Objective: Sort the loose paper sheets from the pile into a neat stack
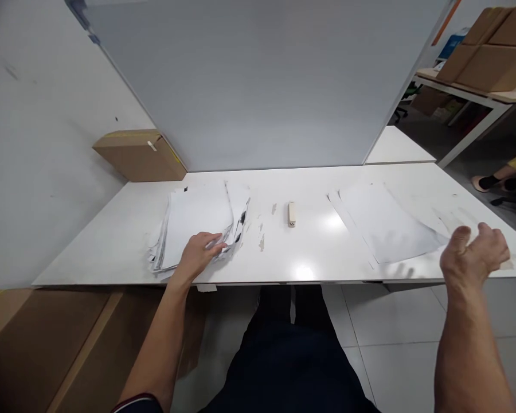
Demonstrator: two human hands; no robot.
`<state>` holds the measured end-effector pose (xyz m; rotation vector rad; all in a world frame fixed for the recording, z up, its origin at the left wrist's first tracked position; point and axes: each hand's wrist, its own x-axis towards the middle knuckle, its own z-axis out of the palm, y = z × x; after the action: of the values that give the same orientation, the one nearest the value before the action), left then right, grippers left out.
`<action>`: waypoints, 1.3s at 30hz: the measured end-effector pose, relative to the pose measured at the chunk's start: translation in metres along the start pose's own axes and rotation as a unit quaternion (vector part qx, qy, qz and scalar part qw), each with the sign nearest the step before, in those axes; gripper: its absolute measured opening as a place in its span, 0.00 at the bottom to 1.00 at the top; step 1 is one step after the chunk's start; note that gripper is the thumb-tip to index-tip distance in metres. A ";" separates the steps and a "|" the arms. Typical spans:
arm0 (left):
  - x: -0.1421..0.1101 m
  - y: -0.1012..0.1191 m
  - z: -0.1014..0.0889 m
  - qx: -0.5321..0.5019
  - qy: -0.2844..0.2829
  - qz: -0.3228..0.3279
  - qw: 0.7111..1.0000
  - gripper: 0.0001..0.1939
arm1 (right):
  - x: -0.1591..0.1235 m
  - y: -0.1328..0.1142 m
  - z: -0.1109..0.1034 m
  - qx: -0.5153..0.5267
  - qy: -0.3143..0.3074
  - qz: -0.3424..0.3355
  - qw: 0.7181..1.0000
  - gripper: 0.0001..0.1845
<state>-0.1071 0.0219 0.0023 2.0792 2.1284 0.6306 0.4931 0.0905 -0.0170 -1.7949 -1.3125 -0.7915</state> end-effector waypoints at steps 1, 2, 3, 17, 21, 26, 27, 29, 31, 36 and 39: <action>0.001 0.002 0.004 0.023 -0.019 0.012 0.999 0.15 | 0.001 -0.009 -0.008 0.019 0.016 -0.015 1.000 0.39; 0.001 0.005 0.008 0.053 -0.028 0.030 0.998 0.14 | 0.001 -0.021 -0.015 0.039 0.007 -0.016 0.999 0.38; -0.001 0.009 0.012 0.087 -0.030 0.051 0.994 0.13 | -0.001 -0.035 -0.022 0.058 -0.009 -0.020 0.998 0.37; -0.012 0.022 0.023 0.173 -0.005 0.092 0.981 0.09 | -0.087 -0.291 -0.055 0.422 -0.313 -0.205 0.825 0.16; -0.012 0.025 0.017 0.182 -0.036 0.072 0.980 0.18 | -0.101 -0.324 -0.059 0.451 -0.357 -0.260 0.775 0.15; -0.004 0.032 0.021 0.231 -0.057 0.047 0.970 0.21 | -0.113 -0.323 -0.057 0.441 -0.389 -0.282 0.758 0.15; -0.003 0.034 0.023 0.244 -0.054 0.042 0.967 0.21 | -0.115 -0.319 -0.056 0.436 -0.394 -0.282 0.758 0.14; -0.001 0.037 0.026 0.271 -0.050 0.034 0.961 0.21 | -0.117 -0.311 -0.053 0.423 -0.405 -0.285 0.759 0.14; 0.000 0.039 0.029 0.298 -0.050 0.035 0.953 0.21 | -0.119 -0.303 -0.051 0.409 -0.415 -0.287 0.760 0.15; 0.001 0.043 0.024 0.332 -0.080 0.059 0.938 0.23 | -0.122 -0.290 -0.050 0.395 -0.430 -0.284 0.761 0.14; 0.007 0.044 0.006 0.338 -0.113 0.068 0.932 0.25 | -0.123 -0.286 -0.050 0.395 -0.441 -0.285 0.754 0.14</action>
<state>-0.0643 0.0288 0.0144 2.4647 2.2782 -0.3974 0.1824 0.0393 -0.0311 -1.0082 -2.3922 0.4650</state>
